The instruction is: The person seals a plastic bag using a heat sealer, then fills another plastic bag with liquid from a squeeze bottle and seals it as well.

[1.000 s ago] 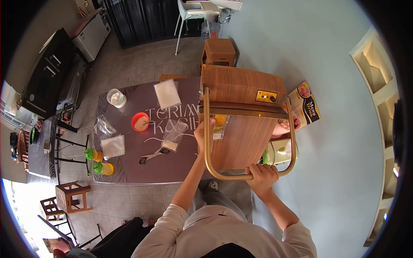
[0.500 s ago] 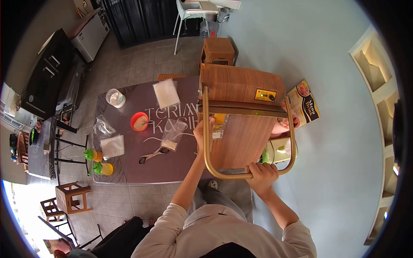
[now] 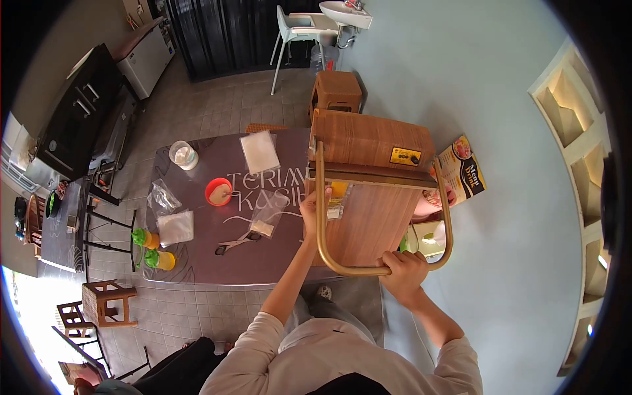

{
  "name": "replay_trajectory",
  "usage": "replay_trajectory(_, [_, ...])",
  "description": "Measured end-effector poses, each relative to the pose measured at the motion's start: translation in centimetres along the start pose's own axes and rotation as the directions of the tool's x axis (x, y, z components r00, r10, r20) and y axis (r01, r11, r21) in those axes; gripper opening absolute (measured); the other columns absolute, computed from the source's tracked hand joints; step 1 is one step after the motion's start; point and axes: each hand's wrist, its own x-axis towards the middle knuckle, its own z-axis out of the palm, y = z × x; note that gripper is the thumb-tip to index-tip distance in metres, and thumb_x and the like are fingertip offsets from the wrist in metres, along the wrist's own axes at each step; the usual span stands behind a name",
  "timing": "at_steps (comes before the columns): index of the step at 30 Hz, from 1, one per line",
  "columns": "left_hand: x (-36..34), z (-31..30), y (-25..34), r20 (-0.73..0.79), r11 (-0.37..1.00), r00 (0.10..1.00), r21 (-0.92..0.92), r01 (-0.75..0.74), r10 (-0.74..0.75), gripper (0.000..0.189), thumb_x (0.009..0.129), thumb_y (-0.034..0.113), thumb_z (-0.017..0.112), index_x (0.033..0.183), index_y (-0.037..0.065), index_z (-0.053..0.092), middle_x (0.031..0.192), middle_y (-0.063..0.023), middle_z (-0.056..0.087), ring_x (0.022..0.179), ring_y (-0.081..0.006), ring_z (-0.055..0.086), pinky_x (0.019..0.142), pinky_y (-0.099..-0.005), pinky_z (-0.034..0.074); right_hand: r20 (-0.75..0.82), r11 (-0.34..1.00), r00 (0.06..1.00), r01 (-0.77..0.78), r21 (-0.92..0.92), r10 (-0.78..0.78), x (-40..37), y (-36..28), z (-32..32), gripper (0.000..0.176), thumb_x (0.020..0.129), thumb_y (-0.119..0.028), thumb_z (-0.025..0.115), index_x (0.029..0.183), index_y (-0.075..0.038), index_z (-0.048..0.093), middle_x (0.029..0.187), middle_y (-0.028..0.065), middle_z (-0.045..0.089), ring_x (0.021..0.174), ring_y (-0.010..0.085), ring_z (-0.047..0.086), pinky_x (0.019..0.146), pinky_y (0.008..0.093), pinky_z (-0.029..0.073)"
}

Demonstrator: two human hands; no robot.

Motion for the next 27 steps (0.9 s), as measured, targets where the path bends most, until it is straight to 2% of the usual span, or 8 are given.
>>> replay_trajectory(3, [0.0, -0.3, 0.0, 0.036, 0.995, 0.999, -0.088, 0.037, -0.034, 0.022, 0.082, 0.022, 0.064, 0.077, 0.000, 0.064, 0.062, 0.0067, 0.048, 0.060, -0.0026, 0.039, 0.053, -0.0183, 0.033, 0.002, 0.995, 0.999, 0.046, 0.089, -0.047, 1.0, 0.5, -1.2, 0.015, 0.056, -0.012, 0.060, 0.051, -0.016, 0.047, 0.043, -0.0022, 0.043, 0.038, 0.0151, 0.043, 0.040, 0.0296, 0.029])
replay_trajectory(5, [-0.1, -0.4, -0.3, 0.046, 0.998, 0.999, -0.047, 0.031, -0.029, 0.021, 0.083, 0.019, 0.063, 0.086, -0.001, 0.065, 0.068, 0.0049, 0.055, 0.064, -0.0025, 0.046, 0.057, -0.0172, 0.037, -0.177, 0.993, 0.981, 0.089, 0.078, -0.075, 3.3, 0.9, -3.4, 0.013, 0.055, -0.011, 0.061, 0.053, -0.017, 0.050, 0.042, -0.0010, 0.042, 0.037, 0.0155, 0.042, 0.041, 0.0300, 0.030])
replay_trajectory(9, [-0.4, -0.2, -1.0, 0.027, 0.990, 0.999, -0.141, -0.028, 0.032, 0.021, 0.084, 0.017, 0.062, 0.092, -0.003, 0.064, 0.075, 0.0018, 0.061, 0.070, -0.0030, 0.052, 0.063, -0.0167, 0.041, -0.365, 0.989, 0.919, 0.136, -0.061, -0.149, 10.2, 2.3, -6.8, 0.013, 0.052, -0.009, 0.061, 0.051, -0.016, 0.049, 0.041, 0.0013, 0.040, 0.036, 0.0187, 0.041, 0.042, 0.0298, 0.031])
replay_trajectory(11, [-0.6, -0.6, -1.7, 0.065, 0.993, 0.998, -0.121, -0.004, 0.012, 0.021, 0.085, 0.015, 0.060, 0.094, -0.004, 0.063, 0.077, -0.0004, 0.063, 0.073, -0.0037, 0.055, 0.065, -0.0165, 0.042, -0.424, 0.991, 0.898, 0.085, -0.105, -0.122, 13.6, 3.2, -7.1, 0.012, 0.053, -0.010, 0.061, 0.053, -0.015, 0.050, 0.042, 0.0018, 0.042, 0.037, 0.0213, 0.042, 0.042, 0.0312, 0.033])
replay_trajectory(13, [-0.8, -0.9, -1.6, 0.071, 0.994, 0.997, -0.107, -0.005, 0.013, 0.022, 0.085, 0.015, 0.061, 0.094, -0.004, 0.063, 0.077, -0.0009, 0.063, 0.073, -0.0041, 0.055, 0.066, -0.0166, 0.042, -0.349, 0.991, 0.932, 0.063, -0.116, -0.100, 16.5, 4.0, -7.9, 0.012, 0.057, -0.013, 0.063, 0.055, -0.015, 0.051, 0.043, 0.0029, 0.044, 0.039, 0.0237, 0.045, 0.041, 0.0333, 0.034])
replay_trajectory(23, [-3.1, -4.2, -0.7, 0.093, 0.996, 0.996, -0.088, -0.003, 0.011, 0.022, 0.085, 0.015, 0.060, 0.094, -0.005, 0.061, 0.080, -0.0024, 0.063, 0.075, -0.0051, 0.056, 0.068, -0.0173, 0.043, -0.309, 0.991, 0.948, 0.033, -0.132, -0.073, 23.8, 6.5, -7.2, 0.016, 0.066, -0.025, 0.062, 0.060, -0.014, 0.054, 0.047, 0.0048, 0.051, 0.045, 0.0268, 0.051, 0.043, 0.0343, 0.038])
replay_trajectory(25, [-3.9, -5.3, 0.3, 0.092, 0.993, 0.996, -0.117, 0.010, 0.000, 0.021, 0.086, 0.014, 0.059, 0.094, -0.005, 0.061, 0.082, -0.0030, 0.062, 0.077, -0.0058, 0.056, 0.069, -0.0175, 0.043, -0.344, 0.988, 0.933, 0.065, -0.137, -0.109, 24.5, 7.0, -6.7, 0.029, 0.069, -0.026, 0.066, 0.058, -0.011, 0.044, 0.043, 0.0027, 0.039, 0.041, 0.0221, 0.038, 0.041, 0.0318, 0.031])
replay_trajectory(27, [-5.0, -6.5, 2.2, 0.086, 0.989, 0.996, -0.145, 0.024, -0.011, 0.020, 0.086, 0.013, 0.059, 0.094, -0.005, 0.061, 0.083, -0.0035, 0.062, 0.079, -0.0066, 0.057, 0.070, -0.0176, 0.043, -0.339, 0.989, 0.935, 0.066, -0.133, -0.108, 25.1, 7.4, -6.5, 0.030, 0.070, -0.027, 0.067, 0.058, -0.011, 0.044, 0.043, 0.0024, 0.040, 0.041, 0.0217, 0.038, 0.041, 0.0317, 0.031])
